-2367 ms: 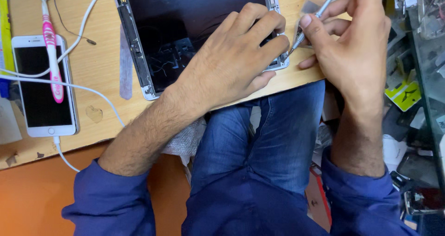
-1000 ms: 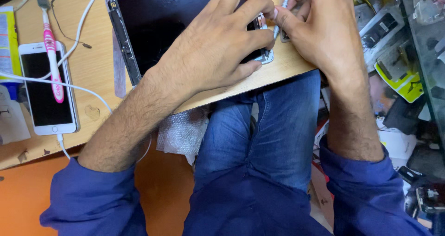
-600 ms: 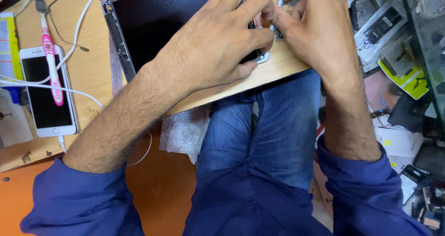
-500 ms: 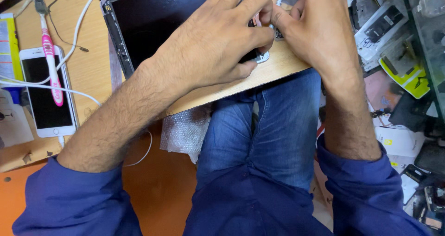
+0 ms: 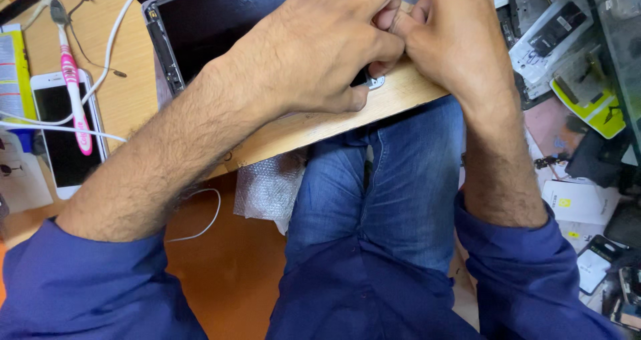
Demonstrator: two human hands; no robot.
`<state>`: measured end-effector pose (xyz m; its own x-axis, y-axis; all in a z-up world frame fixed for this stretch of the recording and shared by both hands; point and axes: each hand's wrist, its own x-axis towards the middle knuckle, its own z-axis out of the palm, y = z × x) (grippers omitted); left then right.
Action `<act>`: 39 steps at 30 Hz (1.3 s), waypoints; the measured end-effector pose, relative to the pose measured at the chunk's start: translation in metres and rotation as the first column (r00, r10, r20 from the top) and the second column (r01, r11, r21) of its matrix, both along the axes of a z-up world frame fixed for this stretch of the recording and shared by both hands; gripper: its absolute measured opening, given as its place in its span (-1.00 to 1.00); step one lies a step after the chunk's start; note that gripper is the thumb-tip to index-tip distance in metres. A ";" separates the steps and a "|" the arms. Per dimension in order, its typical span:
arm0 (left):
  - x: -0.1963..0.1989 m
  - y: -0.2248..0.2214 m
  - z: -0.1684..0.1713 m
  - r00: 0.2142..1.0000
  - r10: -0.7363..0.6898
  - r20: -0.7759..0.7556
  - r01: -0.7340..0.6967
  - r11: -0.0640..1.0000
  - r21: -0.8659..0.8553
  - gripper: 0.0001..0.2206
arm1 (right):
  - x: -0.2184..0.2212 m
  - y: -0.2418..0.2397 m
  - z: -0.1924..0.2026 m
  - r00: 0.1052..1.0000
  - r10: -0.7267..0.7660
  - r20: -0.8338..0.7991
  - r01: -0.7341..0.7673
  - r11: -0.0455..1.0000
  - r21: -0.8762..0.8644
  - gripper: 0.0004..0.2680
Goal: The person uses a screwdriver to remove screws from a disassembled tablet, then wipes the screen with a white cloth. The tablet remains open on the workbench throughout.
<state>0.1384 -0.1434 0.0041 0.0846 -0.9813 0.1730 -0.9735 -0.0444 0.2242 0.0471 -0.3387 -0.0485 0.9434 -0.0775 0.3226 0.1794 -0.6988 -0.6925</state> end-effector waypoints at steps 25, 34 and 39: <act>-0.016 0.001 0.001 0.982 0.059 0.178 -0.039 0.992 -0.117 -0.50 | 0.001 -0.005 -0.008 0.994 0.050 0.094 -0.056 0.997 0.057 -0.76; -0.031 0.006 0.004 0.941 0.146 0.304 -0.100 0.982 -0.162 -0.68 | -0.001 -0.005 -0.012 0.994 -0.031 0.109 0.033 0.999 -0.019 -0.84; -0.034 0.008 0.003 0.925 0.177 0.335 -0.118 0.975 -0.188 -0.75 | -0.002 0.001 -0.008 0.992 -0.076 0.101 0.069 0.995 0.074 -0.85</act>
<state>0.1042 -0.1351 0.0066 0.1321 -0.9185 0.3727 -0.9764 -0.1855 -0.1111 0.0451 -0.3380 -0.0568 0.8961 -0.1705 0.4098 0.2034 -0.6629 -0.7205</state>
